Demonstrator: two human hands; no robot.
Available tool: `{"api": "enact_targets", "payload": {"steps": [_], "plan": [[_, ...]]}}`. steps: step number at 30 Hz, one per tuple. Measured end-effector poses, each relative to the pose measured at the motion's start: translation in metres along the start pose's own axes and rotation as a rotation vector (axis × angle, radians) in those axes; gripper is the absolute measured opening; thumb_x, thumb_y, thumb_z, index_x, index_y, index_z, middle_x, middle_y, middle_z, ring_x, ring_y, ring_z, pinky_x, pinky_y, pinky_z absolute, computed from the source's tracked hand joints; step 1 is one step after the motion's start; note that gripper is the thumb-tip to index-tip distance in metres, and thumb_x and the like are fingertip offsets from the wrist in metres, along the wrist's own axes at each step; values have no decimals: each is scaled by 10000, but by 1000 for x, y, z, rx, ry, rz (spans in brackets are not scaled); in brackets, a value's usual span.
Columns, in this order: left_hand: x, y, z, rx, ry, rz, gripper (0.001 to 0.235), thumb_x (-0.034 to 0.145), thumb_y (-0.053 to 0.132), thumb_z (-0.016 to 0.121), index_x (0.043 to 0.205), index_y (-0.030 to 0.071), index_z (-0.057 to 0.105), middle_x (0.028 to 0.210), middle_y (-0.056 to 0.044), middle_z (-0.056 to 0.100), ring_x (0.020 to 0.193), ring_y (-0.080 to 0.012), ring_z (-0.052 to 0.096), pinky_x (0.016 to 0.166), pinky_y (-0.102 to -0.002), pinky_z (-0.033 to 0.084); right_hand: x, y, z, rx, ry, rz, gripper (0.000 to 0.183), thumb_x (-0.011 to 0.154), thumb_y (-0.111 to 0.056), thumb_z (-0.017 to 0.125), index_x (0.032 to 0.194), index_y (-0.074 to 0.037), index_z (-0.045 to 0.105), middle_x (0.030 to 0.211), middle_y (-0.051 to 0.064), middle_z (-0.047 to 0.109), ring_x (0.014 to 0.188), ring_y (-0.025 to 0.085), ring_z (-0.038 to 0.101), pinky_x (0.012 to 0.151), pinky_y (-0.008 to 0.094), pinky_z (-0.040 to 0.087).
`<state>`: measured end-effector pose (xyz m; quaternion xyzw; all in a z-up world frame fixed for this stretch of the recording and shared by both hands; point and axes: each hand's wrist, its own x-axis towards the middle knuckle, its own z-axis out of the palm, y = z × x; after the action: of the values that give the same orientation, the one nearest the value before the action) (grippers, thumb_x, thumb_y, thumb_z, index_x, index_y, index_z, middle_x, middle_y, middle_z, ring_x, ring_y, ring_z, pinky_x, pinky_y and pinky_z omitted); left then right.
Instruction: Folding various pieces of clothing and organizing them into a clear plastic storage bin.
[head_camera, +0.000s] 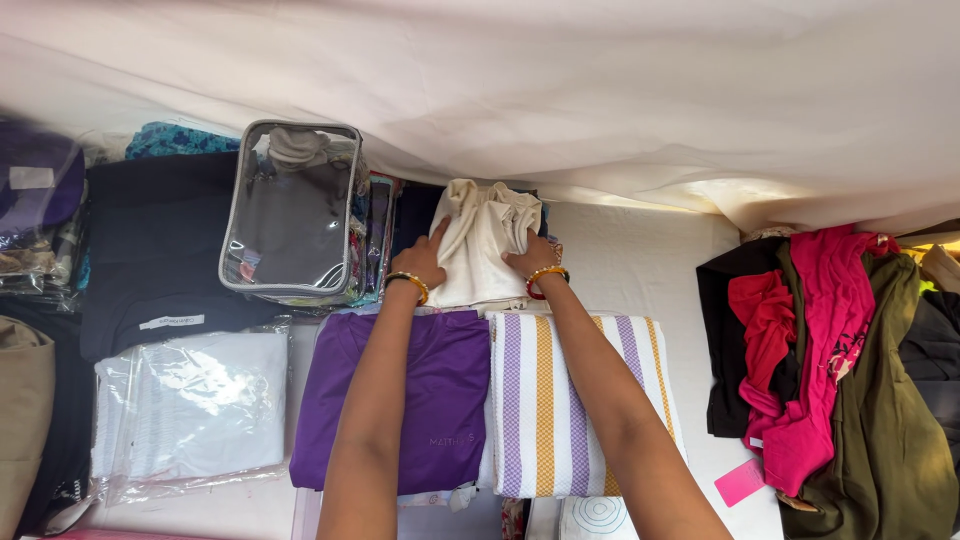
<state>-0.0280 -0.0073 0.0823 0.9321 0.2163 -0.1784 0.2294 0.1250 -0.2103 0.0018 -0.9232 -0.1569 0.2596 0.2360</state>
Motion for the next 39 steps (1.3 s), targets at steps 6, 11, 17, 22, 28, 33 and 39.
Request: {"api": "enact_targets", "payload": {"steps": [6, 11, 17, 22, 28, 33, 39], "plan": [[71, -68, 64, -433, 152, 61, 893, 832, 191, 666, 1606, 295, 232, 1276, -219, 681, 1110, -415, 677, 996, -494, 518, 2, 5, 2, 340, -13, -206, 785, 737, -285, 858, 1387, -10, 516, 1311, 207, 651, 1169, 329, 647, 998, 378, 485], [70, -44, 49, -464, 226, 154, 785, 859, 191, 664, 1562, 302, 331, 1288, -203, 677, 1124, -422, 657, 986, -504, 512, 8, -4, 0, 235, 72, -268, 469, 849, -241, 766, 1259, -33, 674, 1171, 194, 736, 1070, 344, 710, 948, 396, 526], [37, 15, 15, -274, 207, 160, 774, 879, 145, 571, 1581, 350, 318, 1212, -186, 703, 1056, -414, 683, 931, -516, 538, -1, -22, 4, 166, 140, -356, 357, 888, -167, 709, 1239, -101, 694, 1112, 206, 725, 1042, 388, 683, 909, 433, 529], [34, 24, 8, -322, 300, 198, 785, 866, 136, 570, 1577, 348, 315, 1197, -205, 695, 1050, -432, 664, 919, -525, 532, -15, -37, -6, 192, 260, -448, 333, 892, -136, 675, 1221, -87, 693, 1098, 220, 718, 1026, 409, 674, 894, 470, 529], [6, 35, -54, -370, 503, 289, 737, 888, 193, 612, 1566, 282, 339, 1205, -236, 675, 1036, -455, 647, 896, -546, 522, -49, -94, -61, 82, 504, -575, 277, 877, -111, 679, 1149, -62, 699, 991, 246, 680, 946, 458, 620, 836, 544, 489], [-106, 33, -144, -354, 657, 570, 700, 927, 181, 634, 1572, 156, 364, 1169, -246, 692, 1050, -471, 642, 901, -555, 512, -170, -163, -129, 102, 614, -748, 288, 900, -87, 674, 1185, -45, 671, 1013, 223, 693, 951, 450, 644, 834, 520, 499], [-282, -11, -161, -820, 492, 651, 682, 960, 94, 659, 1581, 9, 392, 1434, -162, 639, 1334, -279, 612, 1110, -371, 470, -298, -149, -101, 699, 312, -781, 275, 1016, -46, 628, 1284, 7, 662, 1164, 145, 763, 1029, 250, 749, 898, 356, 597]]}}
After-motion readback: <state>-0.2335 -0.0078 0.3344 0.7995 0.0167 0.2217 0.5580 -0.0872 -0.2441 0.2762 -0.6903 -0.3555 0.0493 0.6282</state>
